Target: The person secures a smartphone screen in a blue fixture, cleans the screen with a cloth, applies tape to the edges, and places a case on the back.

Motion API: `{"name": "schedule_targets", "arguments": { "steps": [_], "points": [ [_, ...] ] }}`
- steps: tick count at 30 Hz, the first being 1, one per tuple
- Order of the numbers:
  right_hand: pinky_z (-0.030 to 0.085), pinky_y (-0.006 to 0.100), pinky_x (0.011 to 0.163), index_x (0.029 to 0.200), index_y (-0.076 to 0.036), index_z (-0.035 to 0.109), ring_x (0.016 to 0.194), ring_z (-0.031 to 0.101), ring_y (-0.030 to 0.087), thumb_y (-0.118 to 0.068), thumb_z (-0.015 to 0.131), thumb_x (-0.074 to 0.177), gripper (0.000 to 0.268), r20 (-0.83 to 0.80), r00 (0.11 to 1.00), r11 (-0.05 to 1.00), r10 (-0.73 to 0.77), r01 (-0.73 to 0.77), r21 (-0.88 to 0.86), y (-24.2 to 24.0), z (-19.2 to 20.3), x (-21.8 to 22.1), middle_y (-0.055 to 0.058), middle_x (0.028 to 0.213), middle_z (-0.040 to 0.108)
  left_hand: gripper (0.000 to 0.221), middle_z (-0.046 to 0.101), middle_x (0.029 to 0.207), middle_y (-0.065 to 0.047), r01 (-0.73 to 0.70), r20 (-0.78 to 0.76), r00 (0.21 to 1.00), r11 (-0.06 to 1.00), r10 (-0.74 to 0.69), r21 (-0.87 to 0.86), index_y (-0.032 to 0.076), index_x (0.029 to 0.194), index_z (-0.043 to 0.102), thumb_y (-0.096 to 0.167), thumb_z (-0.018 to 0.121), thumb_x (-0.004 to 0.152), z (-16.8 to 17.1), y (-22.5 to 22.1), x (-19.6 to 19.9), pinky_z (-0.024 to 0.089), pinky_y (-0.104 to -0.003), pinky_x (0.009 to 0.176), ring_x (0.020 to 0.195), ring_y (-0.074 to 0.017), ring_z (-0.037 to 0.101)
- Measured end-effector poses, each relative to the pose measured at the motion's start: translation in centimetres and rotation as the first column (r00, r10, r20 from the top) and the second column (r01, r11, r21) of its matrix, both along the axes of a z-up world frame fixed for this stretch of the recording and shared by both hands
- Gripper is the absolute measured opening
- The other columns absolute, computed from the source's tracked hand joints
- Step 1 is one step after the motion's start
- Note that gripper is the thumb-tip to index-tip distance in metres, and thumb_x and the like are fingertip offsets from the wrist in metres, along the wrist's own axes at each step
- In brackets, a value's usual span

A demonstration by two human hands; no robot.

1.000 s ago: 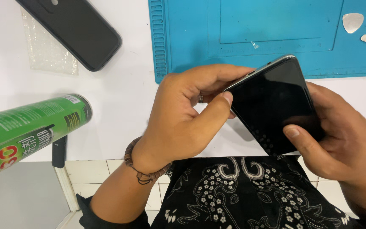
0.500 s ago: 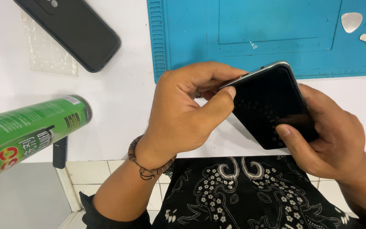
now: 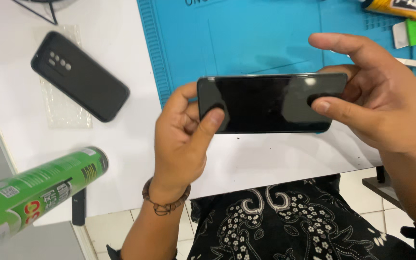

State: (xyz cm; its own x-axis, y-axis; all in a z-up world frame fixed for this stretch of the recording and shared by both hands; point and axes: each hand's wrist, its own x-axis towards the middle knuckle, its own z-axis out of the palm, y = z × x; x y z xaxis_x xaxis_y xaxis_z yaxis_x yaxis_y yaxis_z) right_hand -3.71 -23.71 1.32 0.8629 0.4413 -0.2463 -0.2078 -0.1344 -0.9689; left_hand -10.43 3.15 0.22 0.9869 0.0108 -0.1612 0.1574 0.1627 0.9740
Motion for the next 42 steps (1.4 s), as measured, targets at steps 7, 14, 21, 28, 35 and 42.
{"name": "schedule_targets", "arguments": {
  "steps": [7, 14, 21, 28, 35, 42],
  "points": [
    [0.041, 0.021, 0.069, 0.136, 0.004, 0.059, 0.072, 0.051, 0.008, 0.002, 0.064, 0.102, 0.034, 0.308, 0.951, 0.993, 0.031, 0.006, -0.118, 0.0, 2.2, 2.9, 0.002, 0.082, 0.062, 0.025, 0.053, 0.087, 0.004, 0.267, 0.037, 0.963, 0.929, -0.267, -0.256, 0.006, 0.109, 0.055, 0.024, 0.064, 0.095, 0.4, 0.7, 1.2, 0.041, -0.023, 0.070, 0.077, -0.0065, 0.048],
    [0.041, 0.028, 0.051, 0.129, -0.006, 0.067, 0.057, 0.055, 0.016, -0.017, 0.057, 0.104, 0.029, 0.635, 0.688, 0.918, 0.352, -0.120, -0.379, 2.8, 4.9, 4.3, 0.000, 0.095, 0.075, 0.018, 0.064, 0.086, 0.005, 0.336, -0.058, 0.942, 0.918, -0.331, 0.211, 0.009, 0.108, 0.065, 0.022, 0.067, 0.096, 2.4, -3.0, 2.0, 0.051, -0.024, 0.070, 0.079, -0.0073, 0.059],
    [0.056, 0.036, 0.077, 0.132, -0.011, 0.061, 0.103, 0.074, 0.026, -0.025, 0.043, 0.110, 0.032, 0.662, 0.740, 0.973, 0.122, 0.041, -0.226, 2.0, 2.3, 3.6, 0.010, 0.120, 0.076, 0.067, 0.059, 0.130, -0.038, 0.301, -0.069, 0.925, 0.831, -0.374, -0.467, 0.000, 0.150, 0.030, 0.017, 0.066, 0.096, 0.7, -5.5, 0.9, 0.063, -0.061, 0.090, 0.108, -0.0562, 0.068],
    [0.057, 0.045, 0.096, 0.141, 0.003, 0.054, 0.105, 0.071, 0.032, -0.006, 0.062, 0.109, 0.034, 0.867, 0.488, 0.886, 0.104, 0.351, -0.304, -6.9, -0.1, 2.7, 0.017, 0.125, 0.069, 0.037, 0.072, 0.111, -0.011, -0.012, -0.209, 0.975, 0.953, 0.079, 0.302, -0.004, 0.127, 0.066, 0.010, 0.060, 0.093, -0.5, -1.5, 2.0, 0.050, -0.028, 0.091, 0.102, -0.0174, 0.062],
    [0.053, 0.044, 0.077, 0.111, -0.003, 0.076, 0.093, 0.066, 0.034, -0.007, 0.082, 0.105, 0.010, 0.842, 0.441, 0.678, 0.310, 0.518, -0.521, -12.8, -3.5, 3.4, 0.016, 0.105, 0.071, 0.039, 0.075, 0.106, -0.008, 0.097, -0.262, 0.964, 0.863, 0.042, 0.496, 0.000, 0.128, 0.066, 0.005, 0.058, 0.090, 0.0, -1.8, 4.3, 0.054, -0.027, 0.086, 0.096, -0.0151, 0.068],
    [0.052, 0.050, 0.077, 0.129, 0.000, 0.068, 0.097, 0.066, 0.038, -0.014, 0.072, 0.107, 0.026, 0.781, 0.484, 0.734, 0.396, 0.345, -0.585, -6.5, -3.2, 10.0, 0.019, 0.115, 0.070, 0.038, 0.075, 0.089, 0.000, 0.148, -0.028, 0.984, 0.722, -0.175, 0.676, 0.006, 0.121, 0.071, 0.008, 0.056, 0.085, -0.7, -0.8, 6.0, 0.052, -0.025, 0.070, 0.078, -0.0097, 0.064]
  ]
}}
